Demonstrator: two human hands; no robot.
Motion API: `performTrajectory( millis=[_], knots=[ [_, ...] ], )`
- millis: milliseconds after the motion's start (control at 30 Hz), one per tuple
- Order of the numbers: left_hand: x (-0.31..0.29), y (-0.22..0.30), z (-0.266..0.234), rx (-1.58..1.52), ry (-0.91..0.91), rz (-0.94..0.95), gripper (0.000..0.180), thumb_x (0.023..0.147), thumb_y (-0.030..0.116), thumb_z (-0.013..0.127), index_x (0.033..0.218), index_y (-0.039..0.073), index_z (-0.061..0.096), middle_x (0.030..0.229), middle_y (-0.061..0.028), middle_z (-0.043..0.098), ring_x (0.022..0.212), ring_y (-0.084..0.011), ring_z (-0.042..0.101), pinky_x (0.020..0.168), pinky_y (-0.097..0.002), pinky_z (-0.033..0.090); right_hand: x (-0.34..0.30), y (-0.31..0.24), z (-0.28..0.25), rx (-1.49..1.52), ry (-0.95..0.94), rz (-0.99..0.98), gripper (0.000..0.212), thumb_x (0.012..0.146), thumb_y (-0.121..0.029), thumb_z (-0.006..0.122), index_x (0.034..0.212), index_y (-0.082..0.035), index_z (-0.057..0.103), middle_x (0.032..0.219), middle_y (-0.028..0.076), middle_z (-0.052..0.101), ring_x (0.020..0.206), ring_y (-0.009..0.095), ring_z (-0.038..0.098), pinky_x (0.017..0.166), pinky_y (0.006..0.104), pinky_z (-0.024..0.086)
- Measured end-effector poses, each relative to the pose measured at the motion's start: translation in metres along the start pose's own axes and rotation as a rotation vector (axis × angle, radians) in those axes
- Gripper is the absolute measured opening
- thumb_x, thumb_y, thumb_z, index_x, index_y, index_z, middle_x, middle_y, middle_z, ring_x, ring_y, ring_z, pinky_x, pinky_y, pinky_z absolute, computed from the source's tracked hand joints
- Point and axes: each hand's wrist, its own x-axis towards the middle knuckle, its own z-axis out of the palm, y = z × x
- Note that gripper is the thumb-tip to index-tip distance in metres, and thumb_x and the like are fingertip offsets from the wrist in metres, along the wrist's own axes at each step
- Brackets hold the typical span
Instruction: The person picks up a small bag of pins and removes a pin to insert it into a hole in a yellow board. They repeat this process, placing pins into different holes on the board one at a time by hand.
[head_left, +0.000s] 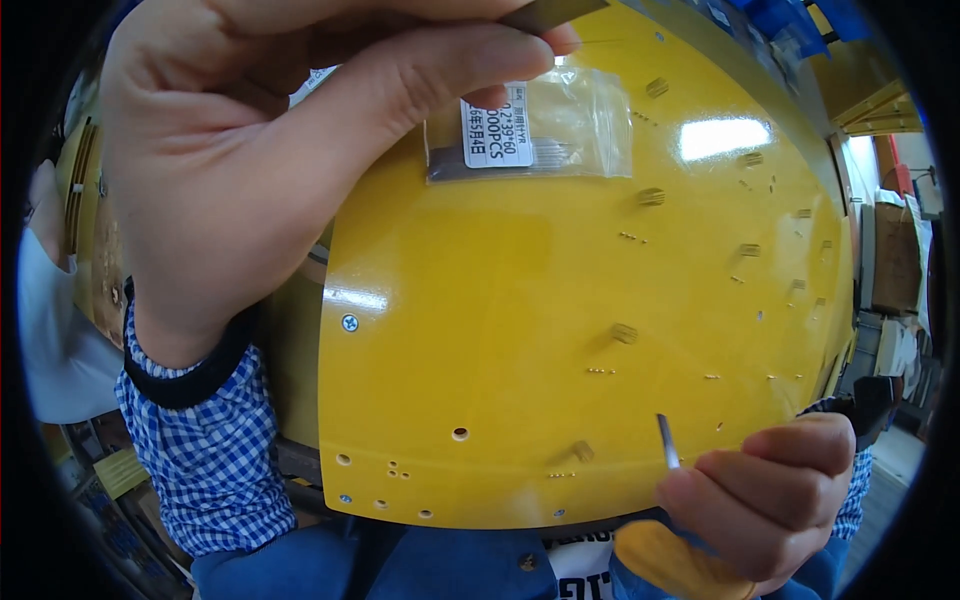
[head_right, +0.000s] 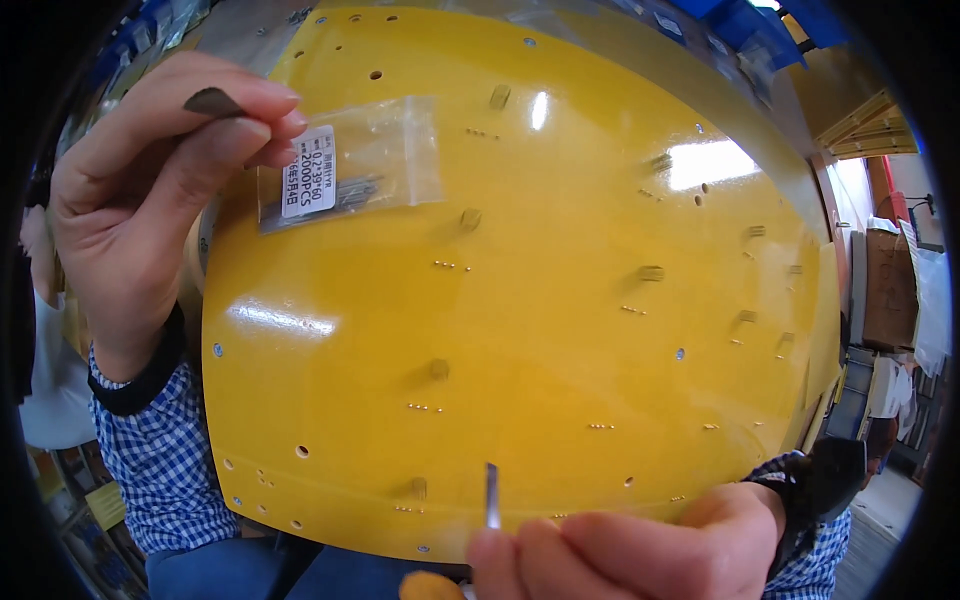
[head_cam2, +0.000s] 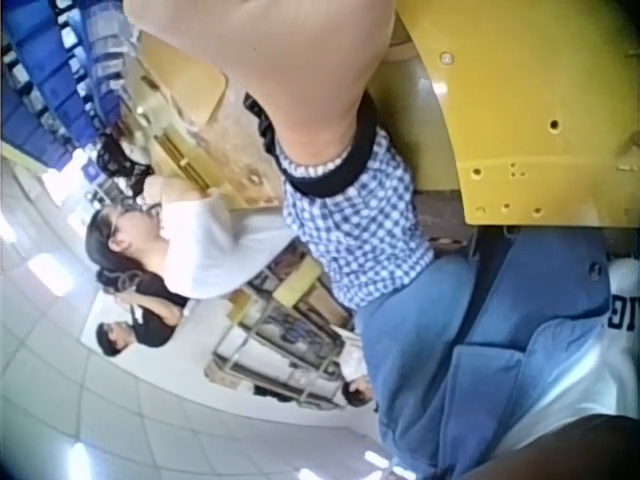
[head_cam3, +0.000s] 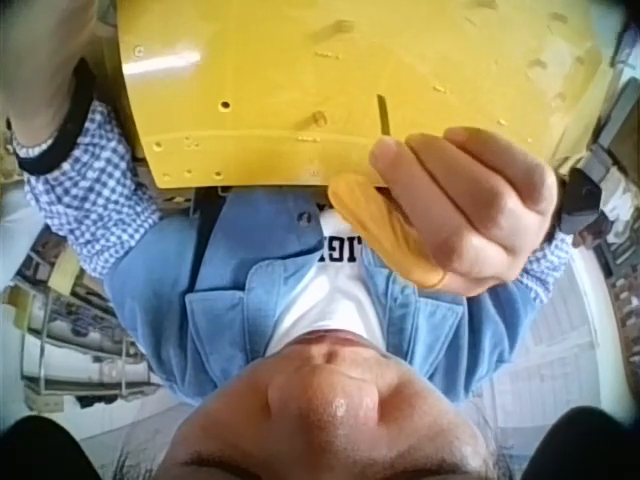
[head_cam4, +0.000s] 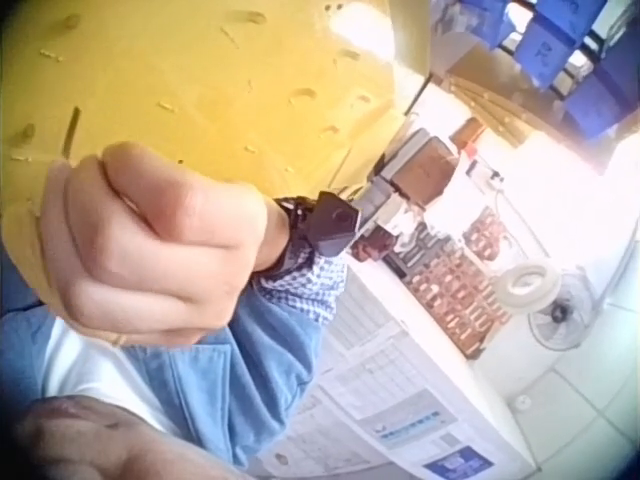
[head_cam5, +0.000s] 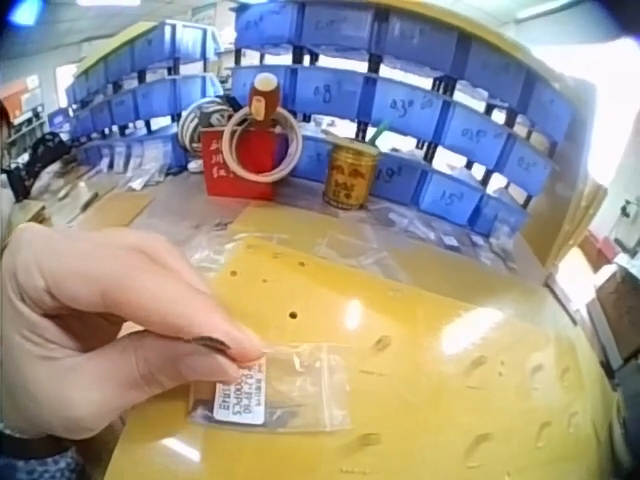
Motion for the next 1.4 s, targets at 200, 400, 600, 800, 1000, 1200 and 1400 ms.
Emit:
performTrajectory(
  millis=[200, 400, 600, 800, 1000, 1200, 1400],
  knots=[
    [0.003, 0.006, -0.001, 0.021, 0.003, -0.073, 0.014, 0.090, 0.001, 0.056, 0.100, -0.002, 0.065, 0.096, -0.0125, 0.064, 0.085, -0.0176, 0.064, 0.078, -0.0247, 0.052, -0.015, 0.025, -0.001, 0.273, 0.029, -0.360, 0.016, 0.068, -0.017, 0.067, 0.078, -0.004, 0.065, 0.076, 0.009, 0.066, 0.069, 0.019, 0.066, 0.061, 0.0260, 0.055],
    [0.001, 0.022, 0.000, 0.013, 0.053, -0.248, 0.014, 0.090, 0.002, 0.057, 0.099, -0.003, 0.065, 0.095, -0.0125, 0.064, 0.084, -0.0171, 0.063, 0.078, -0.0248, 0.051, -0.020, 0.021, -0.003, 0.676, 0.029, 0.014, 0.022, 0.067, -0.013, 0.065, 0.083, 0.002, 0.060, 0.080, 0.014, 0.065, 0.066, 0.022, 0.064, 0.055, 0.0269, 0.053],
    [-0.004, -0.004, 0.011, -0.143, 0.221, -0.119, 0.014, 0.091, 0.003, 0.056, 0.099, -0.003, 0.065, 0.095, -0.0120, 0.064, 0.083, -0.0166, 0.064, 0.078, -0.0257, 0.052, -0.022, 0.034, -0.016, 0.552, -0.020, -0.113, 0.022, 0.069, -0.017, 0.065, 0.082, 0.000, 0.061, 0.081, 0.013, 0.066, 0.070, 0.021, 0.065, 0.059, 0.0278, 0.053],
    [0.008, 0.015, 0.001, -0.153, 0.128, -0.194, 0.015, 0.092, 0.005, 0.055, 0.102, -0.003, 0.064, 0.096, -0.0112, 0.063, 0.087, -0.0162, 0.061, 0.079, -0.0261, 0.050, -0.035, 0.033, -0.029, 0.278, -0.044, -0.210, 0.018, 0.074, -0.017, 0.063, 0.081, 0.000, 0.062, 0.082, 0.013, 0.067, 0.070, 0.020, 0.067, 0.062, 0.0274, 0.054],
    [0.000, 0.023, -0.013, -0.136, 0.127, -0.309, 0.018, 0.094, 0.008, 0.052, 0.105, -0.001, 0.063, 0.101, -0.0112, 0.061, 0.093, -0.0164, 0.059, 0.083, -0.0267, 0.047, -0.045, 0.028, -0.033, 0.562, 0.109, 0.060, 0.019, 0.071, -0.013, 0.066, 0.083, 0.001, 0.062, 0.081, 0.014, 0.066, 0.066, 0.021, 0.066, 0.060, 0.0279, 0.054],
    [-0.002, 0.016, -0.017, -0.007, 0.139, -0.258, 0.019, 0.092, 0.008, 0.056, 0.107, 0.002, 0.064, 0.101, -0.0117, 0.066, 0.092, -0.0186, 0.064, 0.084, -0.0290, 0.051, -0.054, 0.034, -0.033, 0.455, 0.107, -0.041, 0.017, 0.073, -0.015, 0.064, 0.083, -0.001, 0.063, 0.081, 0.012, 0.067, 0.068, 0.020, 0.066, 0.058, 0.0252, 0.052],
    [0.005, 0.015, -0.017, 0.040, 0.092, -0.245, 0.018, 0.090, 0.007, 0.058, 0.106, 0.002, 0.065, 0.101, -0.0119, 0.067, 0.091, -0.0194, 0.066, 0.083, -0.0300, 0.053, -0.052, 0.038, -0.029, 0.228, 0.130, -0.289, 0.019, 0.069, -0.021, 0.061, 0.077, -0.005, 0.067, 0.081, 0.008, 0.069, 0.070, 0.018, 0.067, 0.068, 0.0263, 0.051]
  ],
)
